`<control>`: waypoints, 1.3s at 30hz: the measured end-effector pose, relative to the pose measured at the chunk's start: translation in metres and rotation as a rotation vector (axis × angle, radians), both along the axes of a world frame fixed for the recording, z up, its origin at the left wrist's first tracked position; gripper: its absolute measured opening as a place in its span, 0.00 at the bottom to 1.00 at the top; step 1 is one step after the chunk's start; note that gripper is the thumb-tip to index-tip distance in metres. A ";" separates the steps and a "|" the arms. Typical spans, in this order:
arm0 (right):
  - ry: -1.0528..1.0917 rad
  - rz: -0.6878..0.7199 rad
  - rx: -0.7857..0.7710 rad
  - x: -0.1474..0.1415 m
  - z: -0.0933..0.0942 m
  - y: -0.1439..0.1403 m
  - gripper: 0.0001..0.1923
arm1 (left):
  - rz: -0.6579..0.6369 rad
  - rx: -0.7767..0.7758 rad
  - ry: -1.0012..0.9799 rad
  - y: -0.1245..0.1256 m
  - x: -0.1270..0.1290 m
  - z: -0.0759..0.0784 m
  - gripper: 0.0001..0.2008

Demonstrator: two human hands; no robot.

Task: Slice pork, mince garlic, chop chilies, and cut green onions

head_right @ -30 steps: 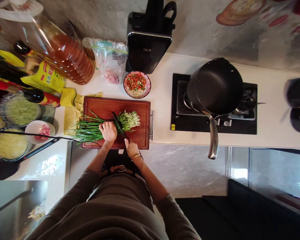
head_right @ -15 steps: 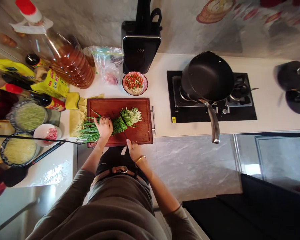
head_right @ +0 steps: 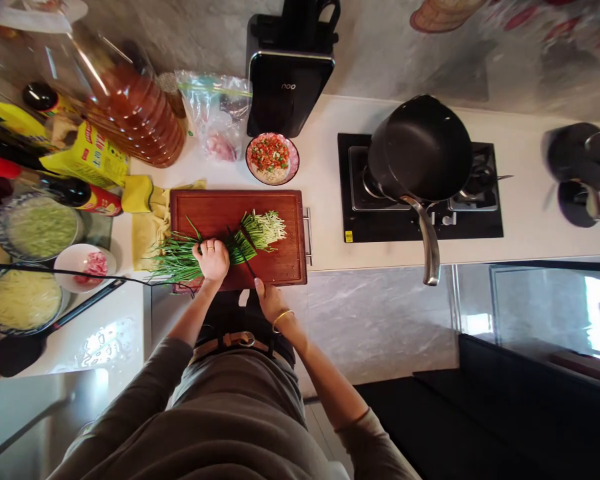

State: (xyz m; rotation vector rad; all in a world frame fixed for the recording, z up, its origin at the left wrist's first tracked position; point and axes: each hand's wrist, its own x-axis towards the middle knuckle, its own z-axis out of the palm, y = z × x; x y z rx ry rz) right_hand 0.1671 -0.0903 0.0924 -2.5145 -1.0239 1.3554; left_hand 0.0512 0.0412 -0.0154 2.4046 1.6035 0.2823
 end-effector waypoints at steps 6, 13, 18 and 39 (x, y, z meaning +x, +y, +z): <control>-0.050 0.041 -0.079 -0.006 -0.028 0.014 0.27 | -0.033 -0.040 0.011 0.003 0.001 -0.002 0.14; -0.102 0.007 0.057 -0.003 -0.056 0.006 0.24 | 0.021 -0.023 0.004 -0.001 0.000 0.003 0.16; -0.091 0.008 0.111 0.019 -0.050 0.011 0.28 | 0.103 0.003 -0.015 -0.001 0.013 0.004 0.18; -0.050 0.088 0.038 -0.001 -0.005 0.008 0.27 | 0.211 0.059 -0.076 -0.002 0.004 0.006 0.17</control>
